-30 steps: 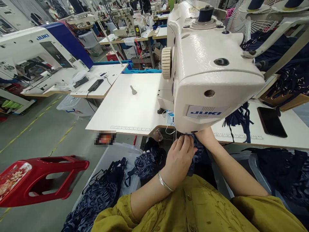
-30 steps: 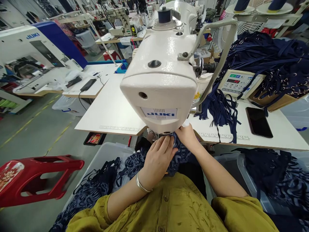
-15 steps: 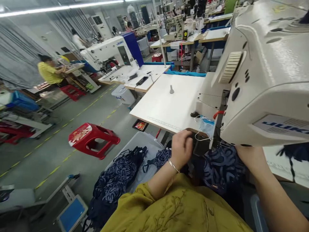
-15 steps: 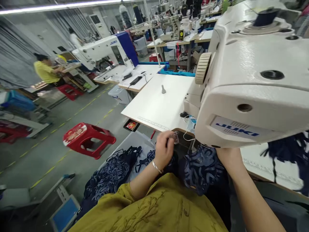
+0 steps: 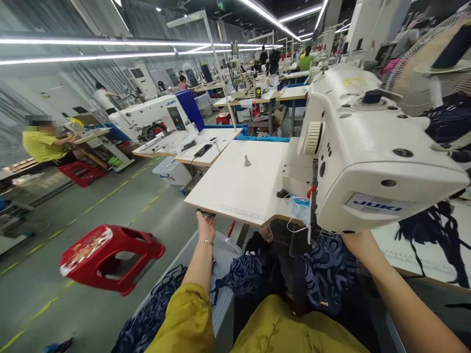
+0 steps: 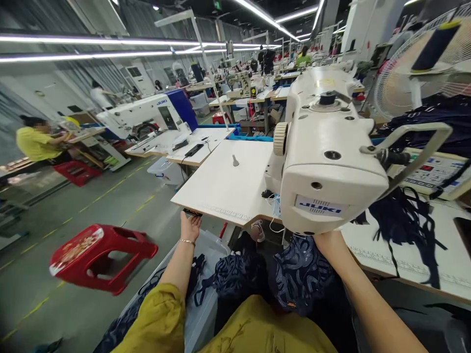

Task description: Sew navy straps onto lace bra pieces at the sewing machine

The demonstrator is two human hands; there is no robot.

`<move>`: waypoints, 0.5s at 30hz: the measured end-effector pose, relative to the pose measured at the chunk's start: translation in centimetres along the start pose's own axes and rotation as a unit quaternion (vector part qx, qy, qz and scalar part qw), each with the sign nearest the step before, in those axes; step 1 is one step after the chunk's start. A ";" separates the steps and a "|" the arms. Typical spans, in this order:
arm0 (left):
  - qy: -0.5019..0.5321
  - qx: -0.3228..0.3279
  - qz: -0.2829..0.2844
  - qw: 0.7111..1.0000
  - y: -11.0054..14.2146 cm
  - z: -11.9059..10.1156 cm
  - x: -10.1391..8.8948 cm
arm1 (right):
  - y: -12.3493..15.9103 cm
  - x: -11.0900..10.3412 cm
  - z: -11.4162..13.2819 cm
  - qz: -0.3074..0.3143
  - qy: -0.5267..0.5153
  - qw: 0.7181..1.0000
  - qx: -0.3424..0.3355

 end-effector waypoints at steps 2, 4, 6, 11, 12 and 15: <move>0.002 0.006 0.035 0.999 -0.6 -0.3 1.2 | 0.0 0.1 0.0 0.018 0.001 1.000 -0.012; -0.010 0.014 0.062 0.998 -0.9 -0.7 1.7 | 0.1 0.1 0.2 0.032 -0.003 0.999 -0.015; -0.040 0.019 0.090 0.995 -0.7 -1.0 1.5 | 0.2 0.2 0.6 0.032 -0.012 0.999 -0.012; -0.183 -0.009 0.257 0.949 4.2 0.7 1.4 | 0.2 0.1 1.2 0.000 -0.048 0.998 0.035; -0.212 -0.012 0.313 0.926 6.1 1.5 1.8 | 0.3 0.1 1.2 -0.008 -0.050 0.997 0.053; -0.256 0.025 0.484 0.836 13.0 4.1 3.6 | 1.4 0.3 1.5 -0.033 -0.055 0.991 0.120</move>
Point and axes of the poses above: each hand's wrist, its own y-axis away from the middle knuckle, its own x-axis out of the palm, z = x × y, the point moved 1 cm from there along -y, towards the middle knuckle, and after that the axes turned 11 degrees about -y, right-handed, at the moved point
